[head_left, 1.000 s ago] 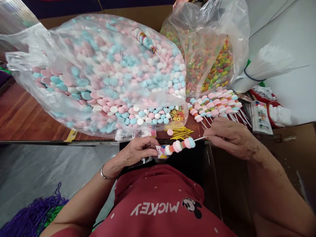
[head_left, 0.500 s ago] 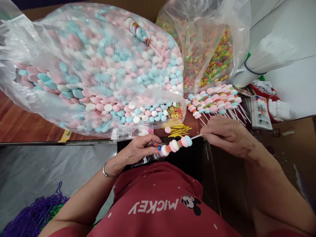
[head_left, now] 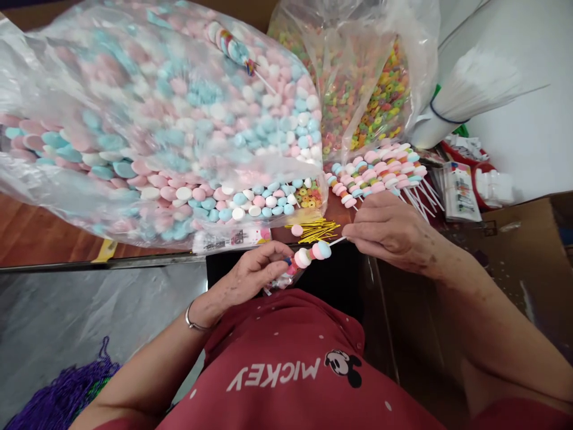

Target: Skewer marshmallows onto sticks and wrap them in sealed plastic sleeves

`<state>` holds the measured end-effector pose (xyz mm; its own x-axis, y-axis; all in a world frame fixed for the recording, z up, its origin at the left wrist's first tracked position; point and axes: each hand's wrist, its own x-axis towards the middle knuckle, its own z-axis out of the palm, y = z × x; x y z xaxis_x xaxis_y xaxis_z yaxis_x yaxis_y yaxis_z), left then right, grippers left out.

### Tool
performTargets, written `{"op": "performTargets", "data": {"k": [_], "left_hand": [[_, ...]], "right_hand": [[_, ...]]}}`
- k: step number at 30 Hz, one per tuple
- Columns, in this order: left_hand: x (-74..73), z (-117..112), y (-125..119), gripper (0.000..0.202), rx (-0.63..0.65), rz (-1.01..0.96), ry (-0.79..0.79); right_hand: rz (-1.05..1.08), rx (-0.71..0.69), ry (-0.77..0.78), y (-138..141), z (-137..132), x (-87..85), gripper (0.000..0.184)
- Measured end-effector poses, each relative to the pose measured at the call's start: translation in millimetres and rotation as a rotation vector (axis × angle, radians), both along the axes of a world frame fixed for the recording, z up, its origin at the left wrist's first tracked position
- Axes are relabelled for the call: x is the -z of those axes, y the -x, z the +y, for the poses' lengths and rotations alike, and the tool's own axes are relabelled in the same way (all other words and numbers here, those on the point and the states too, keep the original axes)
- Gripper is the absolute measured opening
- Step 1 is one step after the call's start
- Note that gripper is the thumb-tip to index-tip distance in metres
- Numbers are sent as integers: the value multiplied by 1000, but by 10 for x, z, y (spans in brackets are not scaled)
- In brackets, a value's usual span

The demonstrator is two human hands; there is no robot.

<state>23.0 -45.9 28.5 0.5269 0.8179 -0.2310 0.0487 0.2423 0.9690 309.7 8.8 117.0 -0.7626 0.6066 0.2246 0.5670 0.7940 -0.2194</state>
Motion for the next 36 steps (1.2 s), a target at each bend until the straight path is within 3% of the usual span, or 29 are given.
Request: {"op": "performTargets", "data": {"k": [5,9,17,21,25,30,32,36], "left_hand": [[-61,-11,-34,19,-47,191,-242],[-132,38,-123,21,-82,180,-523],[0,57,-127,21,-281,-7,-295],[-33,44,-117,24,-259,-11,-296],[-70,36,-103,27,-213,33,-303],[-71,25,-116,30,-176,74,-294],[-54,27,-134,30,-173,35,-308],[-9,25,-175,31,-260,-21,-351]], "right_hand": [[-60,-98,-93,34,21,-54,27],[-104,-94,-136,102,22,-117,27],[-62,-37,143,199,-87,-138,27],[-105,-68,39,272,-155,-169,29],[-169,-3,-140,250,-100,-232,28],[-175,-113,-189,217,-62,-281,28],[-181,-104,-110,228,-88,-276,28],[-244,93,265,241,-132,-263,28]]}}
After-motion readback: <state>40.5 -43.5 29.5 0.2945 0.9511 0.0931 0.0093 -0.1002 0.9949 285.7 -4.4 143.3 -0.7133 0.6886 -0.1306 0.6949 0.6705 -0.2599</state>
